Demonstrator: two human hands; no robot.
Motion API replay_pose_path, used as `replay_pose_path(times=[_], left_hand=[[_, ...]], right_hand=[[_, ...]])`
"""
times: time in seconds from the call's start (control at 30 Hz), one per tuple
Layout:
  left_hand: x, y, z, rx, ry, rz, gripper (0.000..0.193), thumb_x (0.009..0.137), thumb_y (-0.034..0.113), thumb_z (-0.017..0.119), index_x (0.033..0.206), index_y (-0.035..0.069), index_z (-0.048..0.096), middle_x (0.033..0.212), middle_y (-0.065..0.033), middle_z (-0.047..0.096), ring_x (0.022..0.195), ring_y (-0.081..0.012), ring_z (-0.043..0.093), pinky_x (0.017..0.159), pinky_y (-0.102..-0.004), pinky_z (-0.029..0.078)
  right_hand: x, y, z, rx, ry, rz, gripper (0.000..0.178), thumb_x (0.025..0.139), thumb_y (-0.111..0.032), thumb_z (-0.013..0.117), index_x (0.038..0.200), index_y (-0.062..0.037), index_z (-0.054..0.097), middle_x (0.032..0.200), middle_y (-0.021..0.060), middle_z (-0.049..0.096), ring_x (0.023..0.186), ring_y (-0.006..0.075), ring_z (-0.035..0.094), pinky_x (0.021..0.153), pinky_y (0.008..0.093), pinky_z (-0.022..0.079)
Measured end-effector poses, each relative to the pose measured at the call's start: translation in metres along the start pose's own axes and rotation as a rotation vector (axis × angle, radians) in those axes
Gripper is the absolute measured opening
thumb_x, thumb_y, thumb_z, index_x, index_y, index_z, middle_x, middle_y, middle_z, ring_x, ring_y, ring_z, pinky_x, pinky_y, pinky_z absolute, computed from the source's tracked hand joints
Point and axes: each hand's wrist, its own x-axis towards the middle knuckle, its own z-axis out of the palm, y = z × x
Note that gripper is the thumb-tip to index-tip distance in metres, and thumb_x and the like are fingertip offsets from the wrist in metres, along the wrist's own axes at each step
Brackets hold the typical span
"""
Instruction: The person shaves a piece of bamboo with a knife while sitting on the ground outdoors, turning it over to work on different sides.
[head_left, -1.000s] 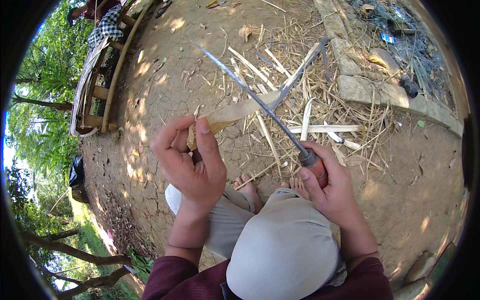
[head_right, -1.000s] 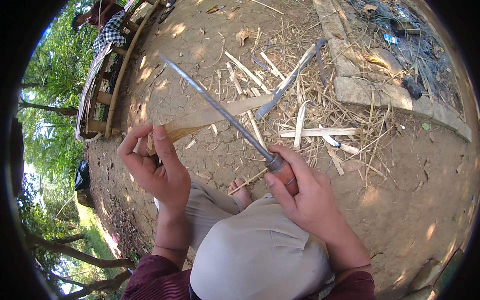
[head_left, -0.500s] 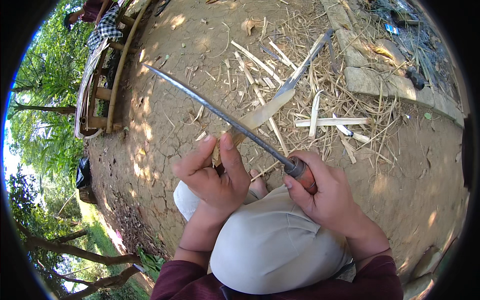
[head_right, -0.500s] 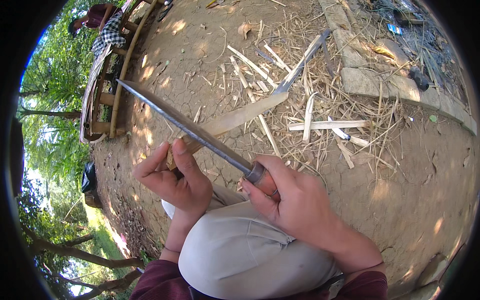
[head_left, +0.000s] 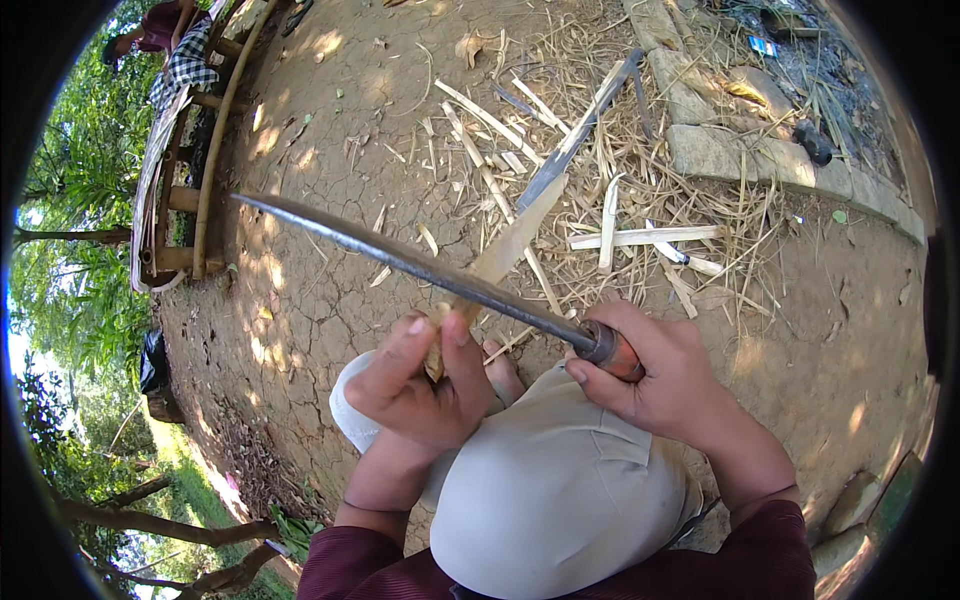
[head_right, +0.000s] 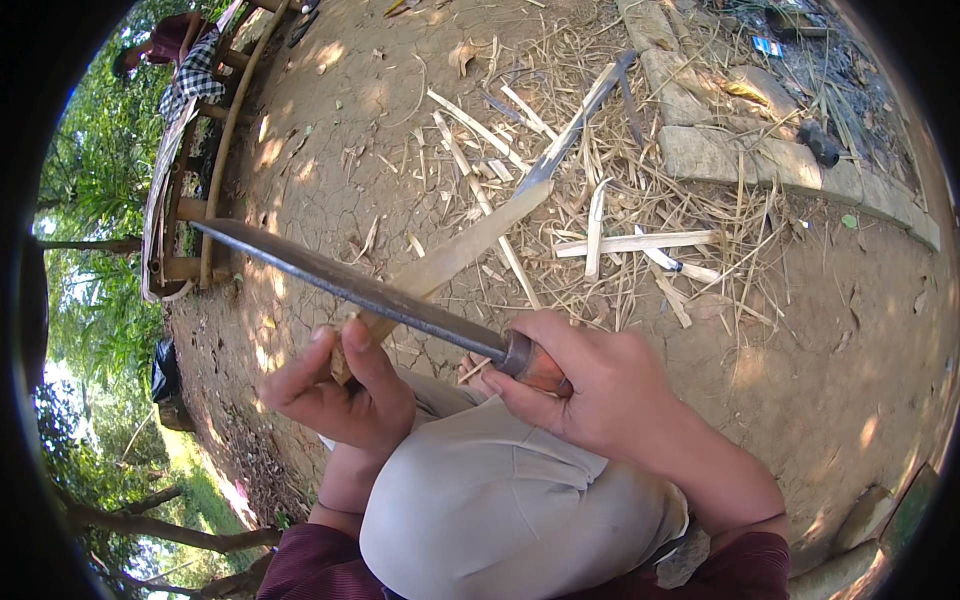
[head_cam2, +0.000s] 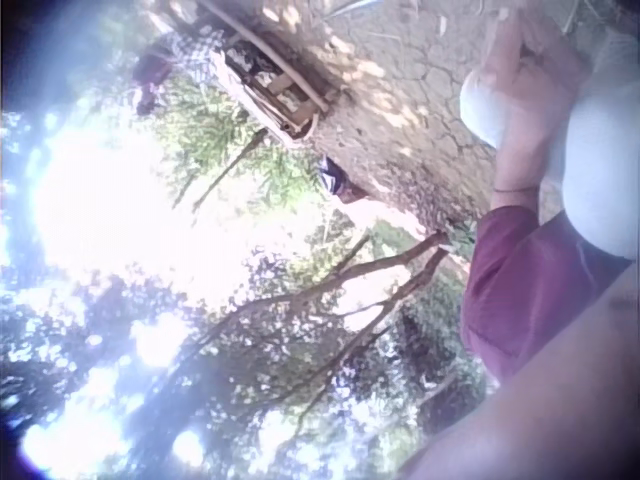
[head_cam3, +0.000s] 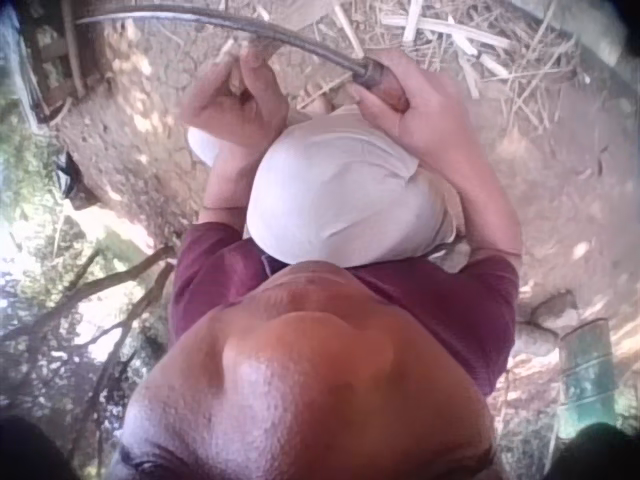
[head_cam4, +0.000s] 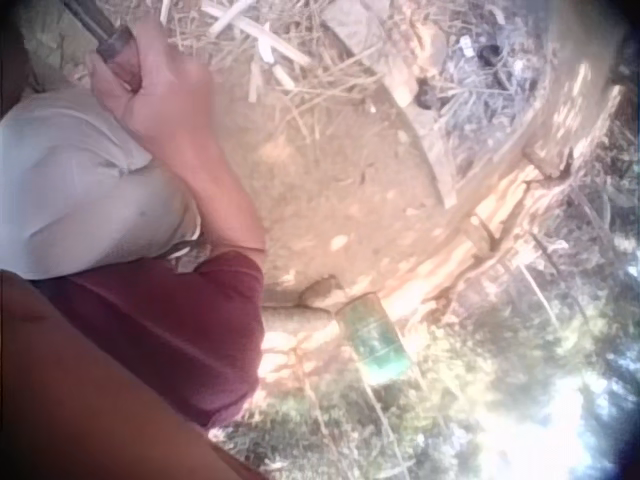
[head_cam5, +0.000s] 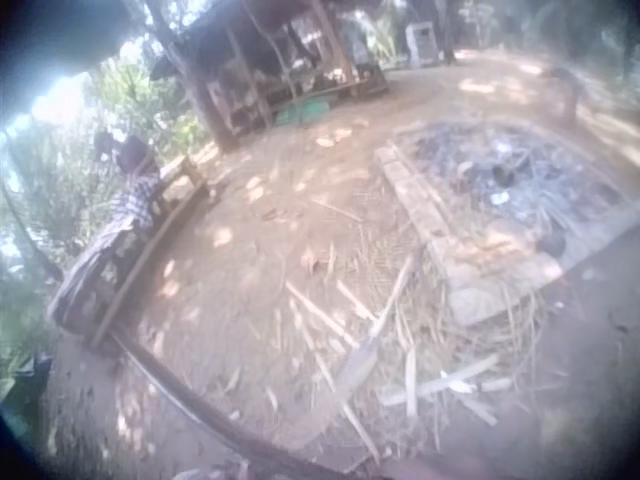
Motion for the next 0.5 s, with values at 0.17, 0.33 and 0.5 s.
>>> replay_pose_path(times=[0.17, 0.33, 0.5], left_hand=[[-0.004, 0.007, -0.007, 0.017, -0.121, 0.074, 0.030, 0.098, 0.000, 0.058, 0.114, 0.005, 0.033, 0.100, -0.0140, 0.050, 0.077, -0.0142, 0.061, 0.068, -0.0264, 0.054], [-0.011, 0.005, -0.002, -0.030, -0.055, 0.106, 0.032, 0.097, 0.001, 0.060, 0.113, 0.005, 0.033, 0.100, -0.0132, 0.050, 0.073, -0.0144, 0.061, 0.066, -0.0270, 0.054], [-0.013, 0.015, -0.014, -0.003, -0.173, 0.080, 0.036, 0.096, 0.000, 0.062, 0.116, 0.006, 0.032, 0.095, -0.0160, 0.054, 0.068, -0.0155, 0.060, 0.065, -0.0287, 0.055]], right_hand=[[-0.011, 0.028, -0.001, 0.012, -0.024, 0.100, 0.031, 0.083, -0.022, 0.082, 0.104, -0.0082, 0.063, 0.059, 0.0043, 0.062, 0.049, 0.0207, 0.063, 0.047, 0.0331, 0.049], [-0.016, 0.019, -0.011, -0.009, -0.003, -0.037, 0.028, 0.084, -0.021, 0.081, 0.102, -0.0096, 0.063, 0.062, 0.0057, 0.063, 0.050, 0.0228, 0.063, 0.048, 0.0346, 0.049], [-0.027, 0.062, -0.001, -0.137, -0.006, 0.214, 0.033, 0.081, -0.022, 0.084, 0.106, -0.0083, 0.065, 0.063, 0.0056, 0.063, 0.052, 0.0219, 0.064, 0.050, 0.0335, 0.050]])
